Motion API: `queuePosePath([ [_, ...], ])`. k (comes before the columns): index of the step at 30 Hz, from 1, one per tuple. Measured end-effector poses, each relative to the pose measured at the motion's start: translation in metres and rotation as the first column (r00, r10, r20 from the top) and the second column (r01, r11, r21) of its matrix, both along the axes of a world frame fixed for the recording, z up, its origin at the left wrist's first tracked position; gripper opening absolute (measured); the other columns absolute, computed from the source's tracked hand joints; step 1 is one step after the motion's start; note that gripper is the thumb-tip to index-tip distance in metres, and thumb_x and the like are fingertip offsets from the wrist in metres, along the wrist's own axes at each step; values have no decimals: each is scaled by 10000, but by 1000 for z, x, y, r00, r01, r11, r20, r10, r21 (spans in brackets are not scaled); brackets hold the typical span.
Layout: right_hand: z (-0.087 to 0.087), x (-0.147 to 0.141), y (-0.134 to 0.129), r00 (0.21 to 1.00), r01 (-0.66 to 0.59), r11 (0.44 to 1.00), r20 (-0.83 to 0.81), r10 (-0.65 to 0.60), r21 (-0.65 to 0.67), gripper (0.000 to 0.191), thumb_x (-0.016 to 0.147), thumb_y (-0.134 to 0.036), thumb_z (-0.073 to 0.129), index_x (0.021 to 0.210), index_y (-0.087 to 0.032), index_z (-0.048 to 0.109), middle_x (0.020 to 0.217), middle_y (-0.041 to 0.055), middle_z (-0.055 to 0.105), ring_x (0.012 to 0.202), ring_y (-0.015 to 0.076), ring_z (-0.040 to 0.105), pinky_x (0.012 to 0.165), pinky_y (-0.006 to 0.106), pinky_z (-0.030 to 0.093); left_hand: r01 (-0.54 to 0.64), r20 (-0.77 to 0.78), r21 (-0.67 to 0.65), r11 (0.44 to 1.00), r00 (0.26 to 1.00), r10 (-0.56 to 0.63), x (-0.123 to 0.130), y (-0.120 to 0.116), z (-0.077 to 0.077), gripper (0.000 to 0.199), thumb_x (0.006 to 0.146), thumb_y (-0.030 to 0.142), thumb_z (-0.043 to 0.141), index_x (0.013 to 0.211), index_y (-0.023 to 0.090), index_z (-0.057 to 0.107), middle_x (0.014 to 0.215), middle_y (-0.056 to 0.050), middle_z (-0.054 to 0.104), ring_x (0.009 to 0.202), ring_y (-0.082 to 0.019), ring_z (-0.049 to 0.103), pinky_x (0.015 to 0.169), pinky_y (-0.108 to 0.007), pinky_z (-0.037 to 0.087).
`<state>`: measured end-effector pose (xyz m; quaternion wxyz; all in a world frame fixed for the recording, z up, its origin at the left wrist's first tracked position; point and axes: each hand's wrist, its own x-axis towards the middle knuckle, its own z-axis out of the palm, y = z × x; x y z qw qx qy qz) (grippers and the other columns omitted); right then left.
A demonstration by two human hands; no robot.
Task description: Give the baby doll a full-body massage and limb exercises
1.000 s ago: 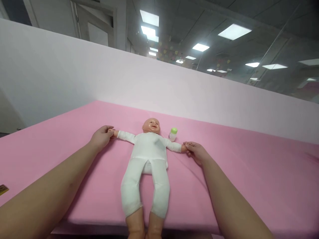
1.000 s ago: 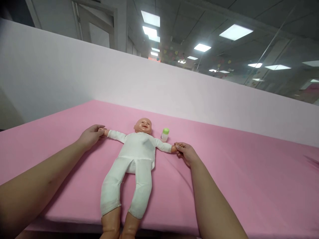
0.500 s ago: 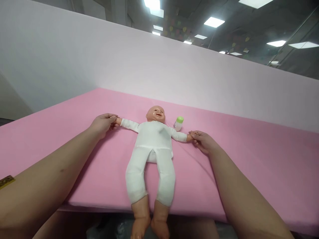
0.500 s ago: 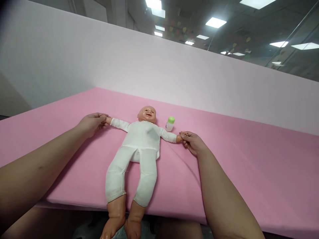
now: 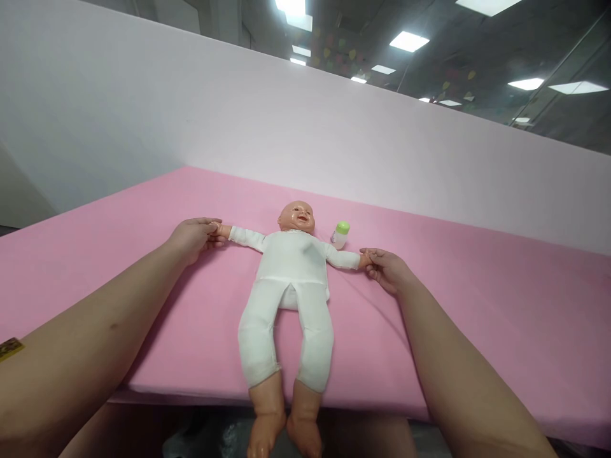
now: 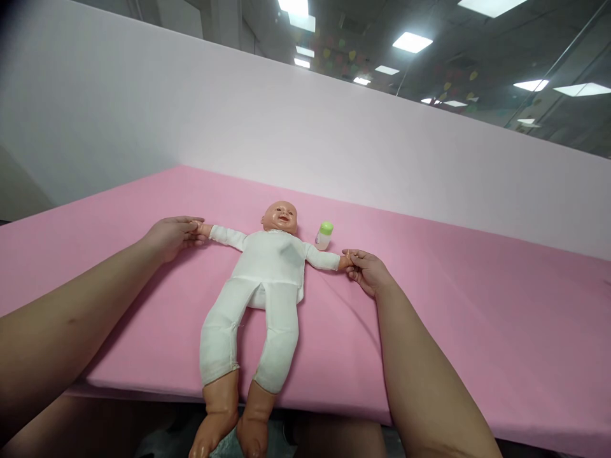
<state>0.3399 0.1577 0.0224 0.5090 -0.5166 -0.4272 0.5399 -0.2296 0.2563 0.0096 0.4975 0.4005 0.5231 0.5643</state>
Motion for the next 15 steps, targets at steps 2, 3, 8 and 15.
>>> queuePosePath([
  [2, 1, 1, -1, 1000, -26, 1000, -9, 26, -3, 342, 847, -229, 848, 1173, -157, 773, 989, 107, 716, 681, 148, 614, 582, 270, 566, 21, 17, 3, 1000, 1000, -21, 0, -1, 1, 354, 783, 76, 759, 1137, 87, 738, 995, -187, 745, 770, -252, 762, 716, -398, 684],
  [3, 1, 2, -2, 999, -41, 999, -13, 41, 0, 350, 844, -225, 856, 1178, -161, 774, 1014, 108, 720, 704, 151, 628, 605, 273, 576, 32, 22, 6, 999, 999, -32, 0, -1, 1, 381, 760, 76, 781, 1138, 86, 738, 998, -182, 745, 775, -253, 763, 715, -391, 683],
  [8, 3, 2, -7, 992, -123, 992, 6, 123, 38, 387, 810, -263, 914, 1160, -175, 776, 1000, 85, 725, 695, 139, 617, 624, 271, 556, 68, -1, 22, 997, 998, -68, -2, 0, 0, 457, 709, 125, 857, 1146, 102, 725, 968, -145, 745, 752, -240, 753, 716, -390, 675],
  [15, 6, -3, -8, 989, -124, 991, 83, 120, 47, 336, 802, -382, 933, 1006, -188, 749, 840, 46, 694, 621, 125, 548, 571, 263, 473, 88, -23, 25, 996, 996, -87, -6, 1, -5, 491, 699, 258, 924, 1127, 122, 725, 954, -136, 746, 783, -221, 739, 798, -404, 648],
])
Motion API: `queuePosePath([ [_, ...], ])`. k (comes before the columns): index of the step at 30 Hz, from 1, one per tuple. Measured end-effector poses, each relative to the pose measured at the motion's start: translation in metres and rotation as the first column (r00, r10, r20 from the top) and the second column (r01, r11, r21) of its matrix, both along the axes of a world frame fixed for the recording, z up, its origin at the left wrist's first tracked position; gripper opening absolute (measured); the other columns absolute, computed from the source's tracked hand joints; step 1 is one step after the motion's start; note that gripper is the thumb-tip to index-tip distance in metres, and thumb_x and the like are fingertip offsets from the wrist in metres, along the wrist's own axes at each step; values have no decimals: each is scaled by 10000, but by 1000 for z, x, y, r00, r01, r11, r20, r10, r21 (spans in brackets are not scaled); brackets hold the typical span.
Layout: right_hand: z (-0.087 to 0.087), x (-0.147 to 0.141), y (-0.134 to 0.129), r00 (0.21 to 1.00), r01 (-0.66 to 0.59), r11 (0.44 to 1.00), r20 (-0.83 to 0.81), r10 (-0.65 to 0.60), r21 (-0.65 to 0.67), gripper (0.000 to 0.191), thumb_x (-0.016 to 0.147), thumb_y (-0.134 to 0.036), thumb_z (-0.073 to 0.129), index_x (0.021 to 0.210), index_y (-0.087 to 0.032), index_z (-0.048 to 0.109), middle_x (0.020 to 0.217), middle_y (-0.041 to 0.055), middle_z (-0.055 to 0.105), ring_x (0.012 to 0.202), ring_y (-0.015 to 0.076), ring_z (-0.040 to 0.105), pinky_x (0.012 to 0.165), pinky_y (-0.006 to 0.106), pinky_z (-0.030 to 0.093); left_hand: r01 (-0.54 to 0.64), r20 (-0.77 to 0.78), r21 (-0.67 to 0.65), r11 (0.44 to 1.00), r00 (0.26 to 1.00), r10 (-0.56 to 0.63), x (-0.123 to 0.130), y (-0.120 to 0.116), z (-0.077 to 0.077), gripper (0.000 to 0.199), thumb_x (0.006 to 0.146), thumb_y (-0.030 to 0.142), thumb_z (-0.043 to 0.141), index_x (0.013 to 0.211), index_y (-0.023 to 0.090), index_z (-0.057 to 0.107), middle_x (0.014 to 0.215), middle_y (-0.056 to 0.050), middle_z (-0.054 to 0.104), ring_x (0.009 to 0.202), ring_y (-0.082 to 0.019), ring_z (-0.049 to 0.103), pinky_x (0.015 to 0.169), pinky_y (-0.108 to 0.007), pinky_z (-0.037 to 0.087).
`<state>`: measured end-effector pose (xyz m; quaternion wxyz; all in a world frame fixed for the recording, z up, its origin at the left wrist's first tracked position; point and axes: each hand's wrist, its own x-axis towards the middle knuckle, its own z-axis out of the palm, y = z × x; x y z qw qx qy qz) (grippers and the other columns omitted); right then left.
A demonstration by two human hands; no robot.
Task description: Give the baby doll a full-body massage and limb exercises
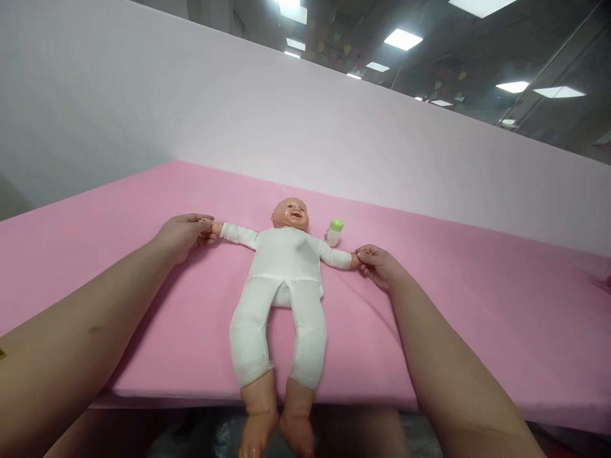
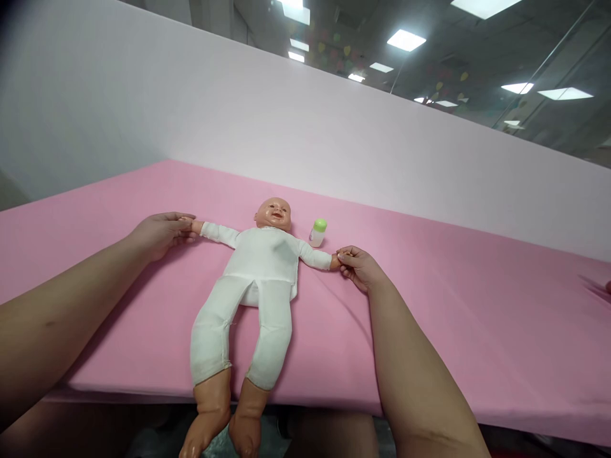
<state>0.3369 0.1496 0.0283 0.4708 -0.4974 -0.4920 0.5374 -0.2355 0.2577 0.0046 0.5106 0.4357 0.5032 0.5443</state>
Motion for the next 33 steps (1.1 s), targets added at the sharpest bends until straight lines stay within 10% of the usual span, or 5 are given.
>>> queuePosePath([
  [33, 5, -6, -3, 997, 25, 999, -70, -27, -31, 344, 839, -233, 882, 1156, -191, 758, 1014, 81, 729, 721, 150, 638, 659, 291, 579, -6, -13, 9, 1000, 1000, 6, 1, -4, 5, 363, 725, 238, 867, 1047, 102, 769, 939, -166, 770, 754, -254, 751, 720, -385, 676],
])
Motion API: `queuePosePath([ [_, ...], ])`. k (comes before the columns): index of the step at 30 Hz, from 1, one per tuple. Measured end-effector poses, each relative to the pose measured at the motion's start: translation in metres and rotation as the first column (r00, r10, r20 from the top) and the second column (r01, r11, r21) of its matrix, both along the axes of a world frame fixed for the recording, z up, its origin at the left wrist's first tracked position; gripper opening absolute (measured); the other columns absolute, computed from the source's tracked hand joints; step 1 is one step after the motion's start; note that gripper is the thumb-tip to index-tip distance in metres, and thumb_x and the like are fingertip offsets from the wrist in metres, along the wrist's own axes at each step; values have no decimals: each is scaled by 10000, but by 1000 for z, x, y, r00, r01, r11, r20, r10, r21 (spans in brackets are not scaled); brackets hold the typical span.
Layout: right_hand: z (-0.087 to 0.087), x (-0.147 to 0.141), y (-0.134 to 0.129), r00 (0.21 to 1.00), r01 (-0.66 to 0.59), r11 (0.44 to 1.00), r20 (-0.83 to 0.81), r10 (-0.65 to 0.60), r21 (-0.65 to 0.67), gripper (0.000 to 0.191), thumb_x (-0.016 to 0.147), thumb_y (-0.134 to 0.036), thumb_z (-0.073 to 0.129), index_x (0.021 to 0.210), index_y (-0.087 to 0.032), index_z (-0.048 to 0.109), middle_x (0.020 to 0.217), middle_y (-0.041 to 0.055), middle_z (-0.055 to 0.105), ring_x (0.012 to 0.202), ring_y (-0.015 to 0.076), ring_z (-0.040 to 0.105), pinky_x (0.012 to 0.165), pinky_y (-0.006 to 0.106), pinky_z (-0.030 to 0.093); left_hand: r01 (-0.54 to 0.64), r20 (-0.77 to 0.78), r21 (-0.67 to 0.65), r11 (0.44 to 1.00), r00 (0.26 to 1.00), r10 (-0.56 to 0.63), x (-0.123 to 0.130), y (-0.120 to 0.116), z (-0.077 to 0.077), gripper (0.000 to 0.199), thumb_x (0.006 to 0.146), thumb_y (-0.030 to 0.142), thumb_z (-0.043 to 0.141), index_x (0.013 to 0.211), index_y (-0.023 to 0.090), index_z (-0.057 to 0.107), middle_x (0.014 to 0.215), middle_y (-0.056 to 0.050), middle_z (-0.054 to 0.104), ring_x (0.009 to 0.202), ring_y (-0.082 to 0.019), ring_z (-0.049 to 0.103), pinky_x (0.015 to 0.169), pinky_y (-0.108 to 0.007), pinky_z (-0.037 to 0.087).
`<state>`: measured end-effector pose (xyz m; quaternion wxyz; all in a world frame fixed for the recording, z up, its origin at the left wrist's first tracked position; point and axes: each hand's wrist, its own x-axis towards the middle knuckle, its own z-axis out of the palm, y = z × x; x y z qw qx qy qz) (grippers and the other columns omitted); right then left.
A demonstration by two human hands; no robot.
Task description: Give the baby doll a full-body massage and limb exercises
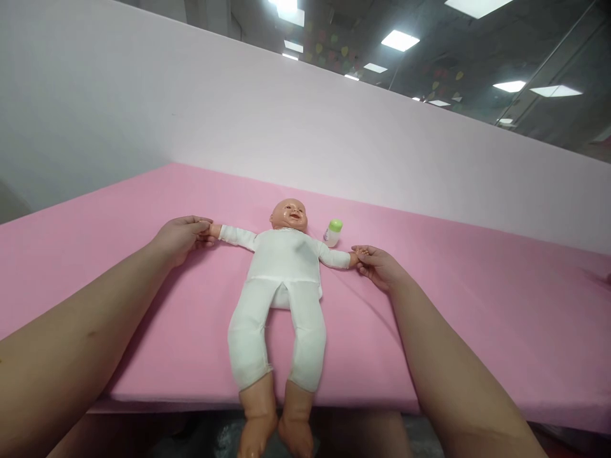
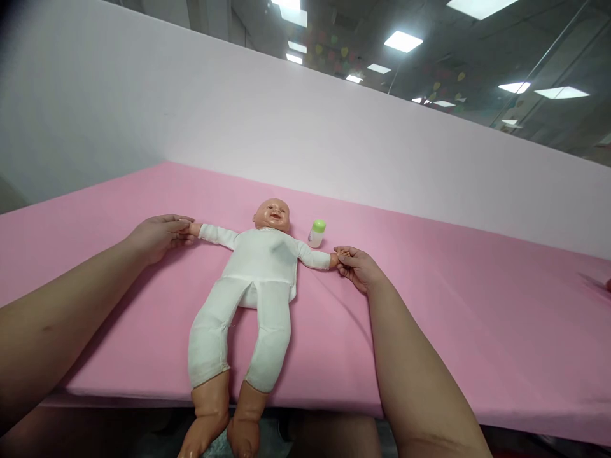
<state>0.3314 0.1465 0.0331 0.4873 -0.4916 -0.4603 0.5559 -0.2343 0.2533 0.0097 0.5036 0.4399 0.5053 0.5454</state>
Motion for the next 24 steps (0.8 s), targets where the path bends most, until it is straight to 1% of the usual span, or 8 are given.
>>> queuePosePath([
  [4, 2, -2, -1, 1000, -6, 1000, 8, 6, 11, 340, 841, -249, 887, 1149, -192, 757, 1015, 71, 723, 678, 133, 616, 640, 288, 560, 9, 7, -10, 1000, 1000, -9, 1, -2, -1, 423, 694, 322, 918, 1050, 147, 772, 950, -136, 774, 773, -229, 743, 800, -412, 641],
  [7, 4, -4, -2, 1000, -7, 1000, 14, 7, 10, 339, 834, -257, 893, 1137, -192, 756, 997, 71, 727, 668, 134, 603, 639, 296, 558, 3, 14, -16, 1000, 1000, -3, 2, -2, -1, 464, 648, 373, 956, 1026, 170, 778, 943, -128, 774, 800, -229, 742, 838, -430, 612],
  [11, 4, -4, -2, 1000, -4, 1000, 15, 4, 5, 350, 820, -260, 903, 1131, -191, 757, 988, 71, 727, 685, 138, 609, 647, 292, 559, 9, 14, -16, 1000, 1000, -9, 1, 0, -3, 510, 611, 405, 980, 1021, 181, 777, 941, -119, 775, 794, -225, 740, 855, -442, 605],
  [14, 5, -3, -2, 1000, -3, 1000, 22, 3, 4, 344, 824, -272, 900, 1128, -183, 765, 975, 73, 722, 666, 134, 592, 625, 285, 553, 24, 3, -17, 1000, 1000, -24, 0, 3, -5, 528, 622, 421, 976, 1044, 177, 772, 944, -113, 777, 767, -212, 735, 868, -448, 606],
  [19, 4, -2, -1, 1000, 5, 1000, 13, -5, -18, 297, 818, -277, 909, 1068, -175, 785, 952, 74, 708, 718, 145, 609, 640, 271, 556, 50, 11, 6, 999, 999, -50, -1, 3, -8, 584, 621, 419, 985, 1096, 157, 768, 929, -109, 775, 766, -215, 733, 857, -442, 595],
  [22, 1, -2, 2, 999, 15, 1000, 37, -15, -7, 322, 780, -307, 944, 1019, -172, 773, 881, 54, 693, 661, 125, 575, 588, 256, 511, 67, 19, 29, 997, 998, -68, -1, 2, -8, 585, 609, 410, 1001, 1094, 176, 772, 949, -99, 776, 810, -219, 743, 867, -421, 596],
  [24, -1, -1, 3, 998, 13, 1000, 66, -13, 4, 331, 776, -355, 951, 969, -168, 758, 814, 40, 672, 629, 120, 553, 552, 250, 473, 79, 13, 35, 996, 997, -79, -1, 1, -7, 546, 625, 412, 997, 1073, 193, 774, 955, -98, 776, 819, -217, 741, 844, -396, 606],
])
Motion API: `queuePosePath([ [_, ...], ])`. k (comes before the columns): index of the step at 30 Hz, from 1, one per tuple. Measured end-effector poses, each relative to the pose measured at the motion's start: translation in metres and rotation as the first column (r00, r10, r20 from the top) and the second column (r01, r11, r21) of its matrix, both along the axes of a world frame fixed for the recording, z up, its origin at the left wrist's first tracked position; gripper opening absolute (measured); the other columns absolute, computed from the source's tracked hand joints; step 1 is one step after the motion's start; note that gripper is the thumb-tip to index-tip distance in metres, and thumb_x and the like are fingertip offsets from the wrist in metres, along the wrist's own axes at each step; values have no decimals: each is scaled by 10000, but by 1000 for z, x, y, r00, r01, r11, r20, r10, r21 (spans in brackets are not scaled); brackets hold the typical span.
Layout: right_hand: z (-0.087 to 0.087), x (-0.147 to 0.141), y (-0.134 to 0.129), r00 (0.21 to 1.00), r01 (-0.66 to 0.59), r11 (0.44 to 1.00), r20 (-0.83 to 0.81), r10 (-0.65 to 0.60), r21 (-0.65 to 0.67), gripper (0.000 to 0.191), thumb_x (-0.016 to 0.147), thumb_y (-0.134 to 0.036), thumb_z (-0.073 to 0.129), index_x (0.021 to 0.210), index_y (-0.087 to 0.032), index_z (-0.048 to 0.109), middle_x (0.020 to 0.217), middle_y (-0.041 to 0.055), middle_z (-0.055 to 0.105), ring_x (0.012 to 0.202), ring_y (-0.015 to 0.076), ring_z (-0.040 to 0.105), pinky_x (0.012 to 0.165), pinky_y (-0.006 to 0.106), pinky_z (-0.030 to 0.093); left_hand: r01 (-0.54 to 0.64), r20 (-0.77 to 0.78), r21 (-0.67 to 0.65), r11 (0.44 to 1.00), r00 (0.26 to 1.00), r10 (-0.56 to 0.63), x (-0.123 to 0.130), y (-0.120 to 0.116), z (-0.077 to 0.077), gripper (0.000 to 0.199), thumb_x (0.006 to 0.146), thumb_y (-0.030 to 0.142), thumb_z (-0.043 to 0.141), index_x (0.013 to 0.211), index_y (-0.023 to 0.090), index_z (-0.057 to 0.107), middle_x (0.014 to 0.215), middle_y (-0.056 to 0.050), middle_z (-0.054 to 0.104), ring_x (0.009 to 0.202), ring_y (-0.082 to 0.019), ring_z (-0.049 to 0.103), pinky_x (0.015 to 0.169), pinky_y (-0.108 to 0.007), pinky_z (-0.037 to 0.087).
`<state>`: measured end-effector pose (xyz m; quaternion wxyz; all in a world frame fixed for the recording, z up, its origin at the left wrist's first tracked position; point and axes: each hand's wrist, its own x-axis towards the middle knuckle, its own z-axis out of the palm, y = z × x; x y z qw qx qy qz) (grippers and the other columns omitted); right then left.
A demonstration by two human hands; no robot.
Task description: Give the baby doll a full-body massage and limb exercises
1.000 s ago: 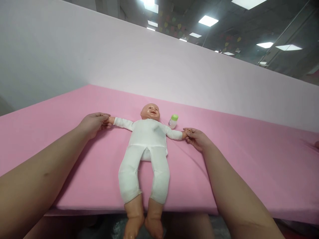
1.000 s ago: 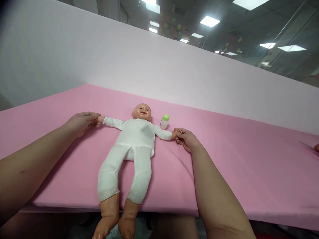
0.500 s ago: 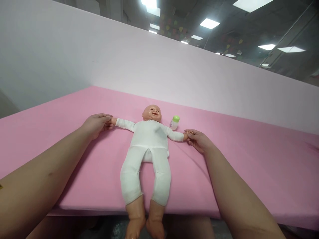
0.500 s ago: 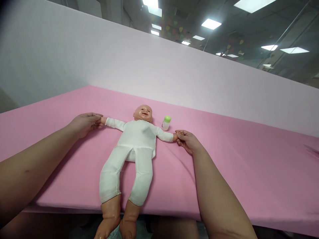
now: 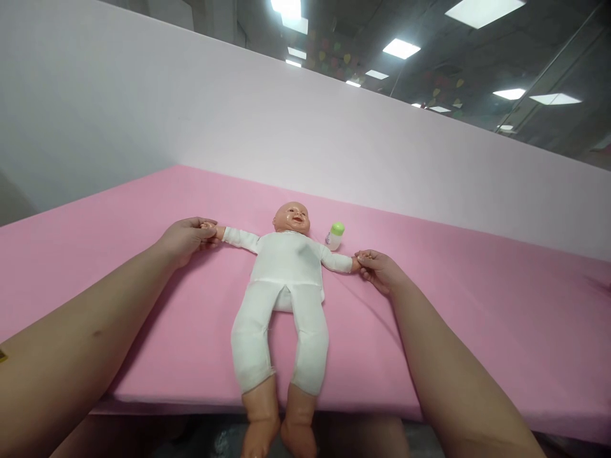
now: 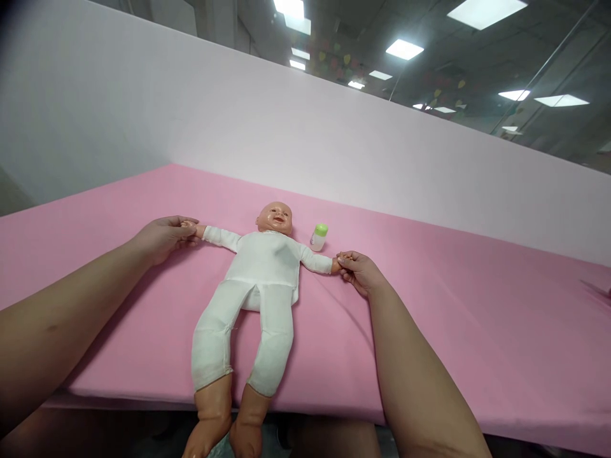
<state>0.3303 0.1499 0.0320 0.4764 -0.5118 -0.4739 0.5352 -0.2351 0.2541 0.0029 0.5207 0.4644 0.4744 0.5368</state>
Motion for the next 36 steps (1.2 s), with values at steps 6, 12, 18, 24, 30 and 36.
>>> queuePosePath([
  [6, -4, 1, 3, 998, 56, 998, 34, -56, 0, 363, 866, -504, 866, 912, -165, 747, 774, 48, 647, 605, 124, 514, 496, 242, 433, -61, -38, -2, 998, 997, 61, 1, 3, 2, 348, 780, 380, 871, 1007, 140, 762, 931, -141, 756, 686, -205, 711, 665, -357, 643],
  [12, -9, 6, 8, 995, 95, 995, -2, -96, -39, 268, 878, -414, 850, 967, -171, 777, 823, 63, 658, 633, 134, 524, 495, 237, 478, -86, 3, -38, 996, 996, 86, 3, 4, 3, 263, 778, 220, 809, 1020, 132, 752, 952, -161, 752, 726, -246, 748, 680, -385, 673],
  [18, -7, 11, 3, 999, 1, 999, -54, -4, -54, 300, 818, -305, 906, 1067, -191, 782, 980, 89, 719, 743, 166, 620, 642, 285, 571, -20, 38, -30, 999, 999, 21, 4, 0, 6, 411, 679, 187, 892, 1062, 132, 752, 937, -146, 760, 719, -253, 744, 680, -378, 667],
  [24, -2, 7, -2, 996, -86, 996, 40, 85, 8, 319, 761, -303, 953, 938, -182, 718, 884, 57, 716, 649, 142, 578, 579, 278, 464, 4, 5, -7, 1000, 1000, -4, 3, -1, 5, 470, 650, 272, 939, 1063, 131, 761, 959, -146, 766, 733, -252, 751, 701, -380, 665],
  [30, -3, 4, -2, 996, -30, 1000, 87, 30, 0, 362, 842, -460, 890, 849, -190, 649, 742, 31, 657, 588, 134, 518, 524, 267, 399, -17, -18, -15, 1000, 1000, 16, 3, 0, 3, 409, 713, 352, 920, 1024, 141, 759, 937, -146, 761, 727, -248, 745, 684, -379, 663],
  [36, -4, 4, 1, 999, 20, 999, 35, -19, -25, 350, 880, -494, 855, 912, -178, 710, 775, 32, 627, 609, 121, 501, 514, 243, 426, -29, -29, -30, 999, 999, 28, 1, 3, 0, 333, 793, 379, 867, 999, 143, 753, 951, -153, 758, 696, -231, 738, 715, -401, 675],
])
